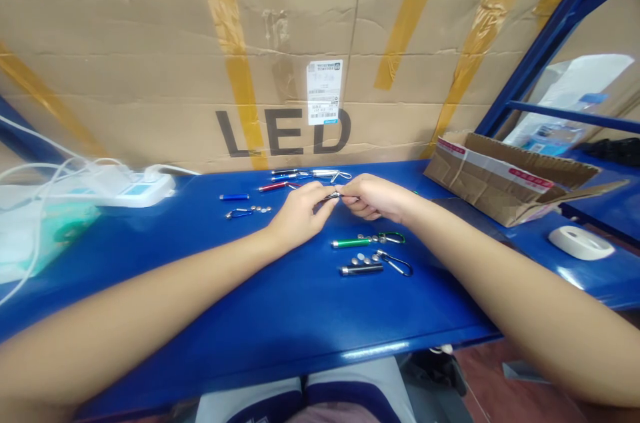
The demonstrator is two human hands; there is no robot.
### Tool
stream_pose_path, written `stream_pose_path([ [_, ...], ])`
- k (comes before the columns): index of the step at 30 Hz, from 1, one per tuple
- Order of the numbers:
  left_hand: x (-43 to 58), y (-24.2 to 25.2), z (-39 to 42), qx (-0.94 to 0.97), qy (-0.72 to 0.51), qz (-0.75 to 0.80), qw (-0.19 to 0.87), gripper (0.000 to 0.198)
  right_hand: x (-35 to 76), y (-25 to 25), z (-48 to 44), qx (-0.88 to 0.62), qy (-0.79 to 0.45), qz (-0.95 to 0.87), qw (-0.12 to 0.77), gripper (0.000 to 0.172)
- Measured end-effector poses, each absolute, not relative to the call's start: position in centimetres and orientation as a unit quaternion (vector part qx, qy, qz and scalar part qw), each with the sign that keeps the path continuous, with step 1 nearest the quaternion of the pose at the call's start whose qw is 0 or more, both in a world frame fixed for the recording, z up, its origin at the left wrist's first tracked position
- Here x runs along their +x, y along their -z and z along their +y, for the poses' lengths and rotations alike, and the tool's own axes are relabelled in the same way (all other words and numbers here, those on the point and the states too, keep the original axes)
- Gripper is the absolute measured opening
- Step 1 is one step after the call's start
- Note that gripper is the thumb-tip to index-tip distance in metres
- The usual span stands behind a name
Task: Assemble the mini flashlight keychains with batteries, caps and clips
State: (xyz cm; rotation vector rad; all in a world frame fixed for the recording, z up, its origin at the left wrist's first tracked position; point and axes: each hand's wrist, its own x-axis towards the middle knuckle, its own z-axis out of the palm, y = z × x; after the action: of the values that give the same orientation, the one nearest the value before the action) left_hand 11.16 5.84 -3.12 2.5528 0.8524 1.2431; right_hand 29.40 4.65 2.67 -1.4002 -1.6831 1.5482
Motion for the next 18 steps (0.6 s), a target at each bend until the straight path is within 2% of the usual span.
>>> stream_pose_path([
  [6, 11.3, 2.9, 5.8, 0.83, -0.447, 0.293, 0.159, 0.021, 29.4, -3.1, 4.5, -0.509, -0.556, -0.633, 0.176, 0.043],
  [10, 11.3, 2.6, 5.9, 0.798, -0.456, 0.302, 0.252, 0.022, 29.2, -2.6, 4.7, -0.515, -0.456, -0.694, 0.213, 0.035],
  [12, 11.3, 2.5, 6.1, 0.762, -0.449, 0.315, 0.345, 0.024, 29.4, -2.2, 4.9, -0.492, -0.354, -0.752, 0.258, 0.028],
  [14, 11.4, 2.2, 6.3, 0.689, -0.431, 0.33, 0.481, 0.026, 29.8, -1.8, 5.1, -0.438, -0.256, -0.813, 0.284, 0.027],
  [18, 11.1, 1.4, 6.8, 0.494, -0.35, 0.306, 0.735, 0.024, 30.3, -1.6, 4.9, -0.367, -0.131, -0.883, 0.263, 0.021],
])
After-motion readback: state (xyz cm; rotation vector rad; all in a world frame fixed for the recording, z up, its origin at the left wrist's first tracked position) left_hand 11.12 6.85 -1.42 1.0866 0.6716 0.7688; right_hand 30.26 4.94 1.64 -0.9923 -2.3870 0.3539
